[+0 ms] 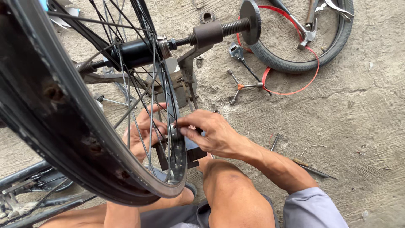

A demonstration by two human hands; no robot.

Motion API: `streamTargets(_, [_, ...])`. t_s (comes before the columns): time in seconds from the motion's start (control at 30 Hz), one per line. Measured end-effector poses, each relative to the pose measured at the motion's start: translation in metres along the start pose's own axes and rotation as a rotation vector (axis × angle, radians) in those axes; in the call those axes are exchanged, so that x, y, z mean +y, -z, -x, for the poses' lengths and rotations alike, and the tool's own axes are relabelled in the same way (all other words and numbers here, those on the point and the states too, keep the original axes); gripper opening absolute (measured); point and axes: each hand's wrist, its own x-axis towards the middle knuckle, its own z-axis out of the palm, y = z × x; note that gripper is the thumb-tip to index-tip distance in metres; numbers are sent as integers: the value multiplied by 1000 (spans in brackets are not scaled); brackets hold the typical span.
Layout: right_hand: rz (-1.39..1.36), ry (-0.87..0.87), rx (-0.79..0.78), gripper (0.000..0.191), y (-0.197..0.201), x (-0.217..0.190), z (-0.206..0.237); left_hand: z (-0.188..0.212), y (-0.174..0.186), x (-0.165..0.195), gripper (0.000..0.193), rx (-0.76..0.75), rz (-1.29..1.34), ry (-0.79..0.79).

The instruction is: The person sits on the ground in front of a bicycle wheel held in a repair stand. The person lifts the wheel into the stand, then uses both hands to turn small fasteners at the hub and rim, repeatedly working around the wheel and handling small metal parts from the ground.

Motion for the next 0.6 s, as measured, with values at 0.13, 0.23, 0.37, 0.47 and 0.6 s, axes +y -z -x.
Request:
streamTargets(0.13, [-84, -105, -39, 19, -1, 2, -1, -4, -4, -13, 37, 52, -195, 164])
streamTargets(0.23, [55, -19, 4, 19, -10, 5, -4, -8, -7, -17, 26, 63, -212, 8])
streamTargets(0.37, [119, 8, -43, 21, -11, 5, -4, -4, 2, -10, 18, 8, -134, -101])
streamTargets(0.47, [-14, -31, 4, 23, -1, 1, 1, 0, 7, -2, 17, -113, 39, -48])
streamTargets(0.6, [-89, -167, -74, 28, 1, -3, 2, -4, -8, -5, 45, 50, -143, 182])
